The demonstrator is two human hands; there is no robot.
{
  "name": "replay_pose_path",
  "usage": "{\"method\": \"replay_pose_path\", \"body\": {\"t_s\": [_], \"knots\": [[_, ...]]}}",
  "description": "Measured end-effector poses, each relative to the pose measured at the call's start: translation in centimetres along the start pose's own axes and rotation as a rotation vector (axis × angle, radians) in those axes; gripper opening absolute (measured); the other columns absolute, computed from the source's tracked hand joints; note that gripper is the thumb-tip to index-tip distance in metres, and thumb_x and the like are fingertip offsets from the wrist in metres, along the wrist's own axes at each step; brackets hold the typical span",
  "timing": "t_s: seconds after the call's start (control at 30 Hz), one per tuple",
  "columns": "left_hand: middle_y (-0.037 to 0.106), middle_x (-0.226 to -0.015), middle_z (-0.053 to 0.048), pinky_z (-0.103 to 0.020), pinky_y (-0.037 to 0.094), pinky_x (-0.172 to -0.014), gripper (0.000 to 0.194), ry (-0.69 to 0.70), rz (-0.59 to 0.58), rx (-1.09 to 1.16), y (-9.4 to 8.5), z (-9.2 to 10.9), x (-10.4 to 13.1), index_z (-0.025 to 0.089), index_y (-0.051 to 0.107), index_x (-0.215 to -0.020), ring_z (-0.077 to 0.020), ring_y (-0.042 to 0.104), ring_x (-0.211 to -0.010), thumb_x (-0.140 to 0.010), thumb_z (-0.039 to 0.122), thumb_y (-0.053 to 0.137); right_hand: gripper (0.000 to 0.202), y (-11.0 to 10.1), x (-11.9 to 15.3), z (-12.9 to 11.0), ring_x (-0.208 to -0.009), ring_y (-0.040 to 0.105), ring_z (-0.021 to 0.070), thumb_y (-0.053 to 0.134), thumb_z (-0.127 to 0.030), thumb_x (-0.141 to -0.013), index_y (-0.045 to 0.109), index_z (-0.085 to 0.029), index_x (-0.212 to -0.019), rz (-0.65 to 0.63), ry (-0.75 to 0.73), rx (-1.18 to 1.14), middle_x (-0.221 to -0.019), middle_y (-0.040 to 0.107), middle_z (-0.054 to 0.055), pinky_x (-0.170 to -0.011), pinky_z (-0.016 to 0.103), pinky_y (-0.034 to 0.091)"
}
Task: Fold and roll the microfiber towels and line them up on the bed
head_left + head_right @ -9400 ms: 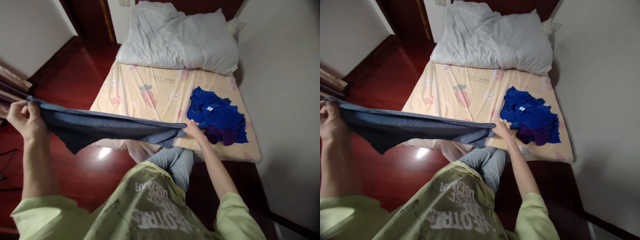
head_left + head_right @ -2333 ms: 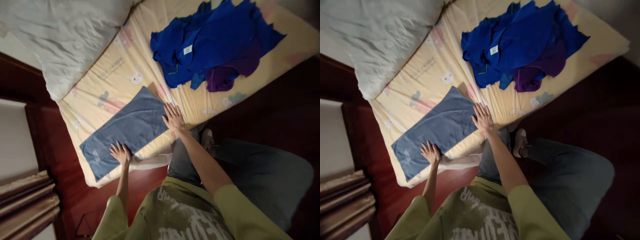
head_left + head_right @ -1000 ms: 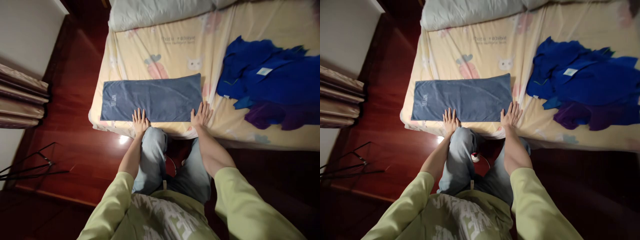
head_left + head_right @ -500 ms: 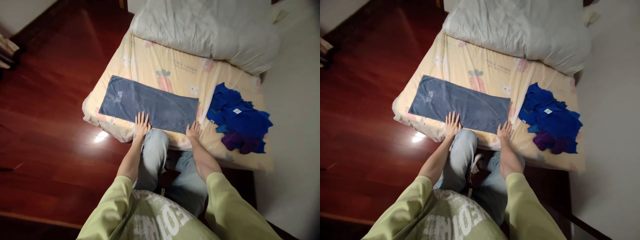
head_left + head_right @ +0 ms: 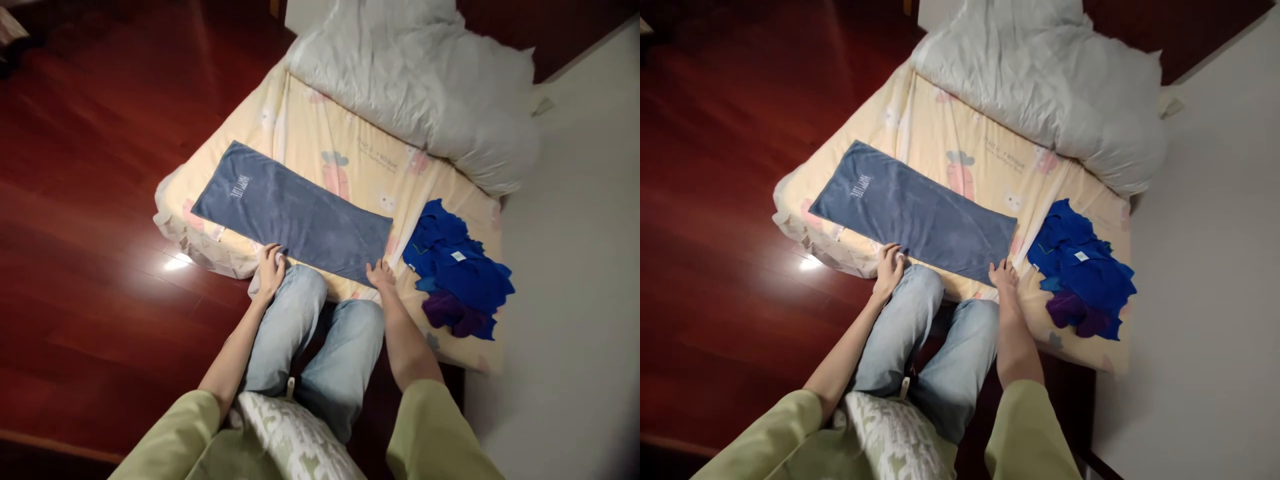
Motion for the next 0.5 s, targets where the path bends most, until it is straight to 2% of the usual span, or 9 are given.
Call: {"method": "replay_pose_path", "body": {"t_s": [0.03,0.1,0.2,0.27,0.33,0.37,0.43,0.5], "knots": [[0.069,-0.127,-0.016,-0.039,0.052,-0.106,0.04,-0.093,0.018,0.08,-0.3,-0.1,0.8,0.015,0.066,-0.128,-0.0237,0.066,-0.119,-0.098,0.034,0.047,0.062,-1.2,-0.9,-0.2,-0.151,0.044,0.0368,0.042,-0.043,-0.104,0.048,-0.011,-0.157,-0.018,-0.029,0.082,-0.163,0.043,0.024,-0.122,0.055,0.039],[0.073,-0.099,-0.009,-0.034,0.056,-0.089,0.039,-0.259,-0.045,0.219,-0.3,-0.2,1.9,0.016,0.067,-0.124,-0.0205,0.071,-0.09,-0.097,0.039,0.051,0.051,-3.9,-3.1,-0.9,-0.143,0.053,0.0404,0.059,-0.035,-0.096,0.067,-0.01,-0.14,-0.034,-0.038,0.158,-0.148,0.058,0.027,-0.119,0.057,0.042],[0.071,-0.077,-0.002,-0.03,0.052,-0.075,0.039,-0.422,-0.209,0.352,0.9,-0.1,2.3,0.015,0.071,-0.116,-0.0173,0.066,-0.071,-0.091,0.044,0.063,0.039,-8.1,-6.7,-3.8,-0.129,0.065,0.0395,0.063,-0.025,-0.093,0.074,-0.011,-0.128,0.087,-0.127,0.191,-0.133,0.07,0.024,-0.106,0.053,0.054],[0.068,-0.071,-0.001,-0.027,0.047,-0.068,0.04,-0.514,-0.258,0.427,1.9,-0.4,1.9,0.014,0.074,-0.11,-0.0157,0.062,-0.066,-0.085,0.046,0.07,0.032,-10.6,-8.4,-7.3,-0.122,0.07,0.0339,0.059,-0.02,-0.096,0.077,-0.014,-0.121,0.249,-0.349,0.098,-0.126,0.075,0.018,-0.104,0.046,0.055],[0.063,-0.065,0.001,-0.025,0.041,-0.06,0.041,-0.612,-0.297,0.526,3.1,-0.7,1.5,0.014,0.075,-0.104,-0.0132,0.055,-0.059,-0.08,0.047,0.075,0.032,-12.5,-9.4,-11.4,-0.117,0.072,0.027,0.055,-0.019,-0.1,0.076,-0.012,-0.123,0.322,-0.613,-0.051,-0.122,0.077,0.015,-0.105,0.038,0.055],[0.059,-0.061,0.003,-0.024,0.038,-0.056,0.041,-0.653,-0.316,0.575,3.6,-0.9,1.3,0.014,0.076,-0.1,-0.0118,0.051,-0.056,-0.078,0.048,0.077,0.033,-13.2,-9.9,-13.4,-0.114,0.072,0.0234,0.054,-0.019,-0.102,0.074,-0.009,-0.125,0.332,-0.693,-0.111,-0.122,0.077,0.014,-0.104,0.034,0.054],[0.052,-0.057,0.005,-0.024,0.031,-0.051,0.039,-0.704,-0.344,0.65,4.5,-1.1,0.9,0.016,0.076,-0.092,-0.0095,0.043,-0.051,-0.075,0.051,0.08,0.034,-14.1,-11.1,-17.0,-0.109,0.072,0.0156,0.05,-0.019,-0.105,0.07,-0.002,-0.127,0.339,-0.756,-0.196,-0.123,0.077,0.013,-0.101,0.026,0.052],[0.047,-0.055,0.006,-0.024,0.028,-0.048,0.038,-0.72,-0.348,0.695,5.0,-1.1,0.7,0.018,0.073,-0.083,-0.0082,0.038,-0.048,-0.074,0.054,0.081,0.037,-14.4,-12.7,-20.0,-0.104,0.071,0.0087,0.045,-0.021,-0.107,0.067,0.005,-0.124,0.326,-0.754,-0.255,-0.12,0.076,0.013,-0.095,0.018,0.049]]}}
Point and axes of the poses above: each hand's wrist, its own x-axis away from the middle knuckle, its own y-axis out of the palm, z = x × y, the point moved 3 cm from there along -x, towards the middle knuckle
